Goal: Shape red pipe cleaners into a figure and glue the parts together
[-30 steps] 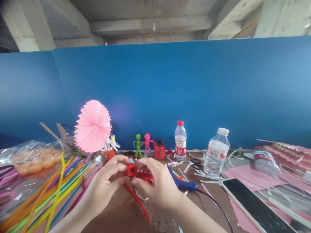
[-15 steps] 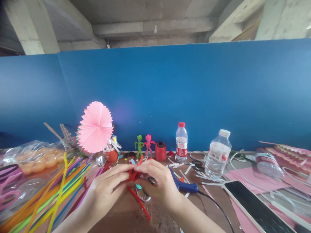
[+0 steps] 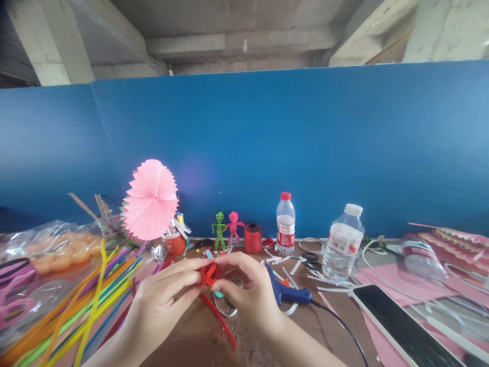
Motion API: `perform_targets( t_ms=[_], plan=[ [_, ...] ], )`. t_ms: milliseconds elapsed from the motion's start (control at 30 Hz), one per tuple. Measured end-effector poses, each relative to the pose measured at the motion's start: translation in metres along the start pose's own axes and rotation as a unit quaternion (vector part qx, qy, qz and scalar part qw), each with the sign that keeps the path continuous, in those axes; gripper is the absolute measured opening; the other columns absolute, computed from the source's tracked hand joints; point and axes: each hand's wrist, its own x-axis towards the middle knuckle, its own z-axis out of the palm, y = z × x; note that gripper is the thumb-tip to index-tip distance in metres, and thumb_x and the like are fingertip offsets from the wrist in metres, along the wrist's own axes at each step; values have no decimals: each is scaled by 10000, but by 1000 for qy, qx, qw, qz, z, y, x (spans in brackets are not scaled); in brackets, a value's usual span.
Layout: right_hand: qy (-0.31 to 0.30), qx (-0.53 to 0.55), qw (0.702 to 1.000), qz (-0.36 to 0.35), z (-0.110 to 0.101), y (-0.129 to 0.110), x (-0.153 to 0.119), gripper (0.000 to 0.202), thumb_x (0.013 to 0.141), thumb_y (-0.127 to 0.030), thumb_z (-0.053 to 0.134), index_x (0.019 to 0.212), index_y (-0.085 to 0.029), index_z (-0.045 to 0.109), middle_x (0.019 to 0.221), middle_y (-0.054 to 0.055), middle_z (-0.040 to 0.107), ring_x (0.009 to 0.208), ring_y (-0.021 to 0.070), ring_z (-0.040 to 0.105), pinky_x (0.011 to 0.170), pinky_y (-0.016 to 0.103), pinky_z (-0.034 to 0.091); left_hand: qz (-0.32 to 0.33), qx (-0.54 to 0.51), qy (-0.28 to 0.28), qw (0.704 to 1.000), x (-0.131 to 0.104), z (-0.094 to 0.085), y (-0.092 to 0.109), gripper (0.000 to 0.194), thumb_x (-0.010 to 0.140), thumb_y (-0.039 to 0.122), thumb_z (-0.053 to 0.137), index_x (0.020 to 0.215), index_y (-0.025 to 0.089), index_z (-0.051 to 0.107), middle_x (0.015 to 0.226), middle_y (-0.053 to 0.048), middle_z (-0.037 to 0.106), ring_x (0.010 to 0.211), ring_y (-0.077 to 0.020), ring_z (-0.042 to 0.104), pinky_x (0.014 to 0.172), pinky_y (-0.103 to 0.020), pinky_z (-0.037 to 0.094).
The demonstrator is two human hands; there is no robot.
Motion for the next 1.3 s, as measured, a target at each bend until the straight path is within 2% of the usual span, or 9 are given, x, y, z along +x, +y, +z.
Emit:
perform_targets(
  t_ms=[200,400,567,667,733,833,1000,1167,1300],
  plan=[
    [25,37,999,-9,3,-1,0,194,711,-285,776,897,-252,735,819,35,693,748,167,653,654,248,545,-109,-97,-8,989,5,1,8,146,796,131,638,763,240,729,989,-49,753,845,-196,708,733,-248,572],
    [26,-4,999,-19,2,-3,2,177,724,-303,764,892,-256,737,792,31,694,719,163,634,634,252,514,-151,-133,-27,979,4,3,8,187,807,140,629,793,281,751,1003,-26,744,871,-193,688,752,-259,552],
    [12,-5,999,32,3,1,1,158,731,-307,755,868,-237,716,807,30,686,693,154,622,579,236,496,-206,-149,-33,967,6,2,10,154,785,177,652,801,281,764,992,-21,743,897,-214,673,764,-276,532],
    [-2,-10,998,63,2,2,0,212,767,-294,723,969,-260,668,833,14,671,677,138,616,579,232,501,-271,-172,-37,947,10,0,11,125,765,180,661,786,250,762,973,-27,737,906,-226,660,790,-288,504],
    [-26,-34,998,38,-2,1,1,338,778,-288,714,1099,-297,608,917,14,648,735,142,615,625,246,517,-299,-196,-57,932,13,-1,11,118,755,151,651,728,218,744,902,-21,734,866,-219,652,769,-278,484],
    [-119,-102,987,-34,-10,-5,6,517,742,-289,751,1216,-312,547,1160,52,572,957,180,590,778,283,521,-318,-235,-88,914,14,-1,7,90,749,143,652,705,193,712,734,0,703,762,-196,627,718,-271,459],
    [-217,-194,953,-84,-17,-13,12,763,606,-333,842,1281,-229,503,1218,95,560,1118,229,534,972,324,439,-336,-295,-74,891,9,1,0,42,749,198,681,728,168,700,862,-35,702,847,-223,624,779,-312,458],
    [-211,-204,954,-54,-12,-14,8,539,749,-167,732,1246,-217,529,1124,61,605,1011,171,580,892,265,471,-326,-295,-81,894,9,4,2,96,753,145,659,664,168,686,824,-15,670,831,-205,624,783,-310,441],
    [-177,-186,964,-64,-9,-10,6,384,799,-173,684,1169,-215,589,1066,54,625,953,157,597,848,263,481,-341,-287,-70,892,10,6,5,102,732,154,678,631,164,667,835,-12,633,829,-205,610,772,-314,426]
  ],
)
